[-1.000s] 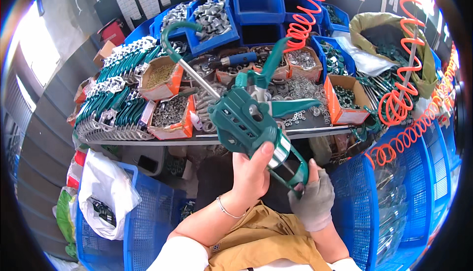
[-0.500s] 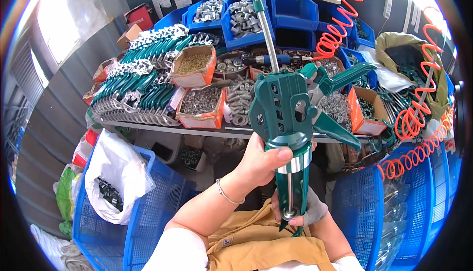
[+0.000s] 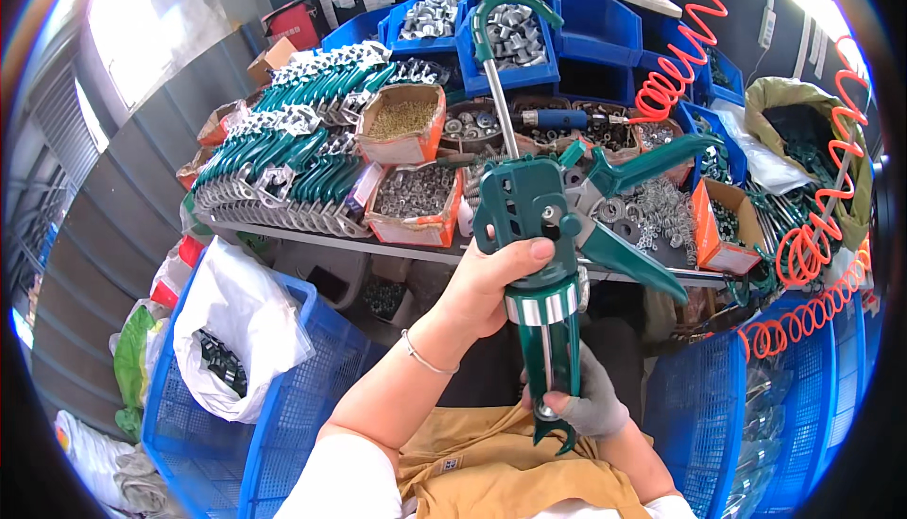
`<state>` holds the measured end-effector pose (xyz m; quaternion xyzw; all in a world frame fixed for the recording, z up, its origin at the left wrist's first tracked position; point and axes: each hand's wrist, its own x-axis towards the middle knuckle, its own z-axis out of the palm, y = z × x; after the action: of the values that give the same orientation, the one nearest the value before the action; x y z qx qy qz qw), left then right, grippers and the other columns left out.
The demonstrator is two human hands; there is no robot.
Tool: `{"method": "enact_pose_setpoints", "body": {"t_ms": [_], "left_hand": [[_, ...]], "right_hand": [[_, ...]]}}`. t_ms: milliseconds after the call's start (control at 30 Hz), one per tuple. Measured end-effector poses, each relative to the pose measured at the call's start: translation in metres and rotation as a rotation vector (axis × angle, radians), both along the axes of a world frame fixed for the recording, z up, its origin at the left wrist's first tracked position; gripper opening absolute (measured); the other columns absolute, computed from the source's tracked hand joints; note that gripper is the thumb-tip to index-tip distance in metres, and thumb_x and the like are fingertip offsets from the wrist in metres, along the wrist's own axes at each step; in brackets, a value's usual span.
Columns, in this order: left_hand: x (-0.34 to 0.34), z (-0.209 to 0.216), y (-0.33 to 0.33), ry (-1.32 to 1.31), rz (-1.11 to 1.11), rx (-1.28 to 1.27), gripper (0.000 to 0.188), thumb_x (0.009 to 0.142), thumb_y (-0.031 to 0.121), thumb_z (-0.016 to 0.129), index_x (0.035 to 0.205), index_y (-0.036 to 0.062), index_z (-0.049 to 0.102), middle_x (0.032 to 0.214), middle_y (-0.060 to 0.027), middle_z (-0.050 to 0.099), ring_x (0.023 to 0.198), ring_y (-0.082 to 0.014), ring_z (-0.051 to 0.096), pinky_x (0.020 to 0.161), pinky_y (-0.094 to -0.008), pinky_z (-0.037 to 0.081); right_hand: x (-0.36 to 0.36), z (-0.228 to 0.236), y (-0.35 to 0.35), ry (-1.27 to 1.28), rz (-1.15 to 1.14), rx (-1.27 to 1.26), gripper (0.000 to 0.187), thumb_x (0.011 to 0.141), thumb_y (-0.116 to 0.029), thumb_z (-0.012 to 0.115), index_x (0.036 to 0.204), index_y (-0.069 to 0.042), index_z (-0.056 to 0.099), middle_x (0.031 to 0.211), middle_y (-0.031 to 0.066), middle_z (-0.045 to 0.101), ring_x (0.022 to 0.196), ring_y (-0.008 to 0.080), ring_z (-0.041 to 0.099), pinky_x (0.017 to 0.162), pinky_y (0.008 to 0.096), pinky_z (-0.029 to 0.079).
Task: The person assembles mechanical tools by joining metal housings with washers and screws using a pneumatic screwdriver, then packages the assembled tools into plastic bags.
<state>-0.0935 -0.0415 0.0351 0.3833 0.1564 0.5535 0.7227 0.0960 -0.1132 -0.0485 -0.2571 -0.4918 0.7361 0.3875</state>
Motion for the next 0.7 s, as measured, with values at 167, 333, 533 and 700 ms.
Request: {"method": "enact_pose_setpoints", "body": {"t_ms": [167,333,533,700], "left_hand": [[0.004,0.001,-0.004,-0.038,-0.101,-0.044,0.040,0.083,0.023,0.068,0.115,0.0021,0.055,0.102,-0.0135,0.065,0.086,-0.0227,0.068,0.074,-0.0348,0.058],[-0.005,0.005,-0.003,-0.064,-0.214,-0.081,0.042,0.083,0.025,0.067,0.113,-0.0008,0.054,0.097,-0.0214,0.066,0.084,-0.0347,0.068,0.072,-0.0422,0.059],[-0.048,0.057,-0.009,0.507,-0.215,-0.022,0.051,0.075,0.019,0.073,0.116,-0.0038,0.053,0.092,-0.0189,0.065,0.066,-0.0284,0.069,0.056,-0.0358,0.059],[-0.028,0.052,-0.004,0.997,-0.440,0.083,0.039,0.082,0.024,0.070,0.113,0.0028,0.060,0.102,-0.0032,0.065,0.096,-0.0126,0.055,0.090,-0.0309,0.044]], "right_hand": [[-0.010,-0.014,0.006,0.311,0.268,-0.147,0.061,0.072,-0.023,0.077,0.120,0.000,0.046,0.098,0.0163,0.062,0.079,0.0265,0.067,0.069,0.0369,0.055],[-0.016,-0.010,0.006,0.189,0.307,-0.119,0.062,0.080,-0.011,0.071,0.132,-0.001,0.040,0.114,0.0112,0.058,0.102,0.0195,0.059,0.089,0.0343,0.047],[0.071,0.014,0.077,0.530,0.037,-0.017,0.069,0.084,-0.046,0.067,0.128,0.005,0.051,0.129,0.0217,0.055,0.119,0.0318,0.055,0.103,0.0476,0.042],[0.018,0.018,0.083,0.365,0.889,-0.183,0.095,0.076,-0.043,0.075,0.143,0.007,0.031,0.140,0.0300,0.042,0.131,0.0382,0.043,0.110,0.0501,0.030]]}}
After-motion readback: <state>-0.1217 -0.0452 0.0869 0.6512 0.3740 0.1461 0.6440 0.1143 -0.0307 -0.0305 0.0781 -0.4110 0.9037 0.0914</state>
